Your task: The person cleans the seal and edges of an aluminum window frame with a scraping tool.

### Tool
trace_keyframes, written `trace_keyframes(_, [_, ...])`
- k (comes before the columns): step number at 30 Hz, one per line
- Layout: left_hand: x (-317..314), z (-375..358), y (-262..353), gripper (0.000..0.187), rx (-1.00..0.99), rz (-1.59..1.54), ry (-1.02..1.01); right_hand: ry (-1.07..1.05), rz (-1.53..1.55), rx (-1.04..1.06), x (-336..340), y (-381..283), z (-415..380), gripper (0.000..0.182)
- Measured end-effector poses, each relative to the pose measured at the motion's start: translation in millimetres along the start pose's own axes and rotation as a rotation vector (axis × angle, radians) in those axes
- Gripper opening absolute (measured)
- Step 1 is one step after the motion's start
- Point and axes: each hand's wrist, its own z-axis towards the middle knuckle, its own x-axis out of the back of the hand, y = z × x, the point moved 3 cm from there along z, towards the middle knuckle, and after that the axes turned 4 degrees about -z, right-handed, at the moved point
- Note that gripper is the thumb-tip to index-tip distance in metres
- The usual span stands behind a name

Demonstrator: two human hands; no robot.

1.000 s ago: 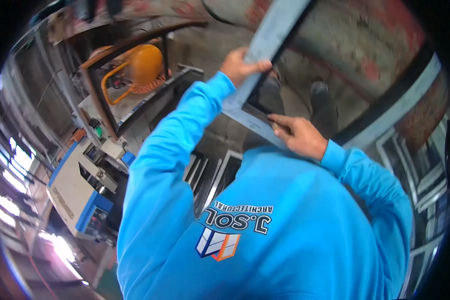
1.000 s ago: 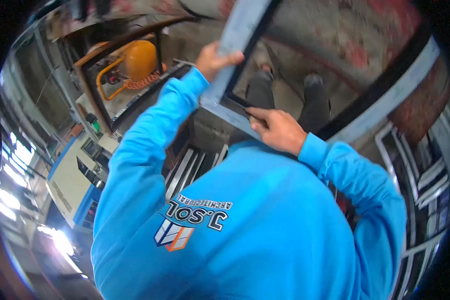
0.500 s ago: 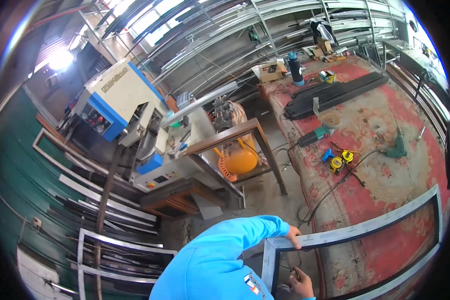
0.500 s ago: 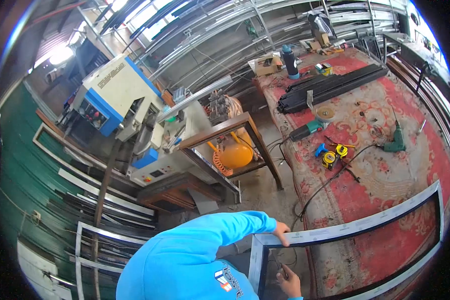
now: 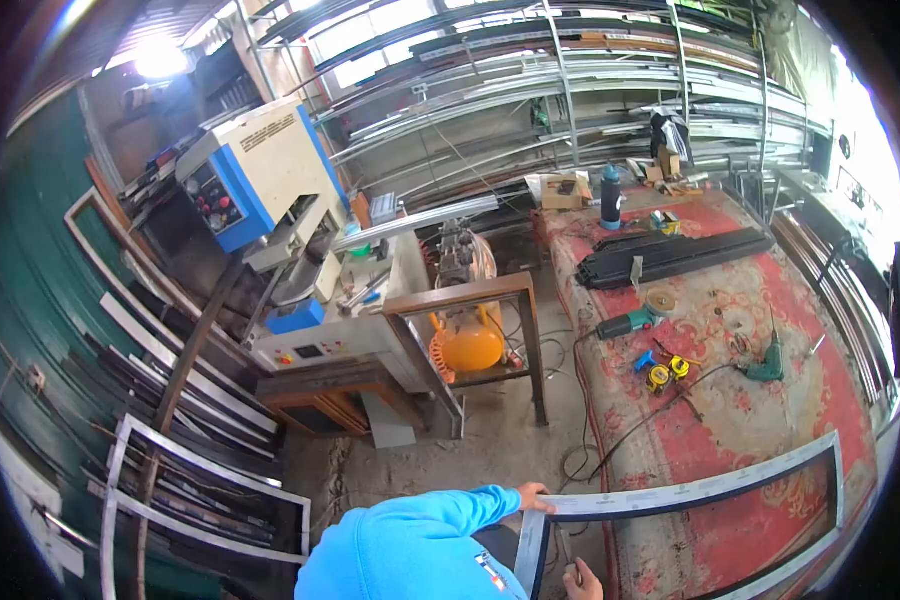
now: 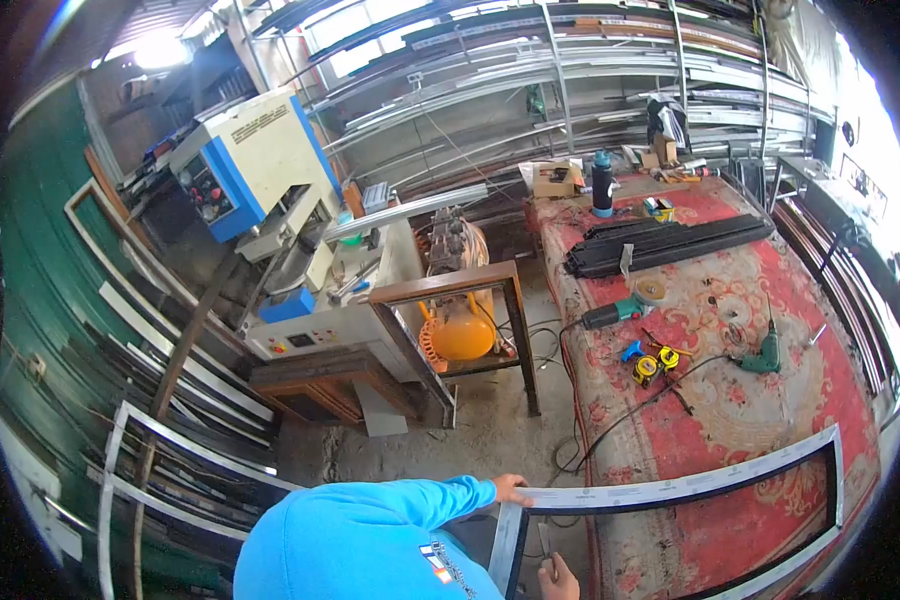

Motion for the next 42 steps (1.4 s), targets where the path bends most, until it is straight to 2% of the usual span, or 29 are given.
trace_keyframes(5, [1.5, -11.7, 16.1, 0.109, -0.045, 0.114, -0.137, 0.066, -0.211, 0.053, 14.0, 8.0, -1.3, 0.059])
trace_keyframes(6, [3.7, -14.6, 19.5, 0.111, -0.059, 0.105, -0.101, 0.102, -0.292, 0.110, 16.5, 7.3, 4.8, 0.054])
trace_keyframes(7, [-0.7, -20.0, 19.7, 0.113, -0.063, 0.095, -0.080, 0.233, -0.284, 0.261, 13.7, 21.3, 5.7, 0.049])
trace_keyframes(8, [-3.3, -8.4, 8.0, 0.108, -0.133, 0.223, -0.062, 0.217, -0.250, 0.138, 15.9, 16.7, 3.3, 0.045])
trace_keyframes(9, [-2.8, -5.4, 2.0, 0.109, -0.128, 0.203, -0.062, 0.217, -0.274, 0.101, 17.3, 11.4, -0.7, 0.048])
trace_keyframes(10, [2.9, -12.1, 13.8, 0.109, -0.080, 0.208, -0.114, 0.178, -0.273, 0.072, 14.9, 27.1, 1.9, 0.055])
trace_keyframes(12, [9.1, -9.0, 16.1, 0.113, -0.059, 0.320, -0.117, 0.129, -0.242, 0.071, 20.6, 14.3, -2.0, 0.057])
trace_keyframes(13, [11.3, -0.7, 8.3, 0.110, -0.069, 0.263, -0.167, 0.135, -0.233, 0.130, 23.7, 11.8, -3.0, 0.059])
trace_keyframes(15, [9.3, 24.8, -3.0, 0.096, -0.019, 0.432, -0.216, 0.082, -0.351, 0.111, 34.6, -2.9, -5.1, 0.065])
trace_keyframes(16, [14.3, 19.6, 32.5, 0.112, 0.123, 0.428, -0.352, 0.136, -0.391, 0.193, 37.7, -1.1, -2.2, 0.066])
trace_keyframes(18, [3.0, 42.7, 34.1, 0.097, -0.029, 0.442, -0.329, 0.174, -0.438, 0.306, 42.4, 7.4, 1.2, 0.067])
trace_keyframes(19, [-3.0, 39.3, 60.4, 0.095, -0.101, 0.420, -0.347, 0.164, -0.441, 0.341, 46.0, 5.3, 4.3, 0.067])
trace_keyframes(23, [-40.8, 53.2, 91.4, 0.100, -0.106, 0.291, -0.365, 0.008, -0.627, 0.286, 53.6, -20.2, 27.3, 0.049])
trace_keyframes(24, [-44.1, 62.1, 86.0, 0.099, -0.071, 0.235, -0.402, 0.029, -0.675, 0.362, 52.6, -16.9, 36.7, 0.042])
trace_keyframes(31, [-42.6, 55.3, 91.6, 0.088, 0.063, 0.094, -0.481, 0.048, -0.721, 0.424, 61.6, -28.3, 82.7, 0.038])
trace_keyframes(40, [-44.2, 58.7, 87.4, 0.083, 0.024, 0.140, -0.479, -0.085, -0.725, 0.398, 57.7, -21.4, 118.6, 0.038])
trace_keyframes(42, [-43.7, 54.7, 92.6, 0.083, 0.020, 0.148, -0.470, 0.012, -0.747, 0.478, 50.7, -11.7, 118.5, 0.036])
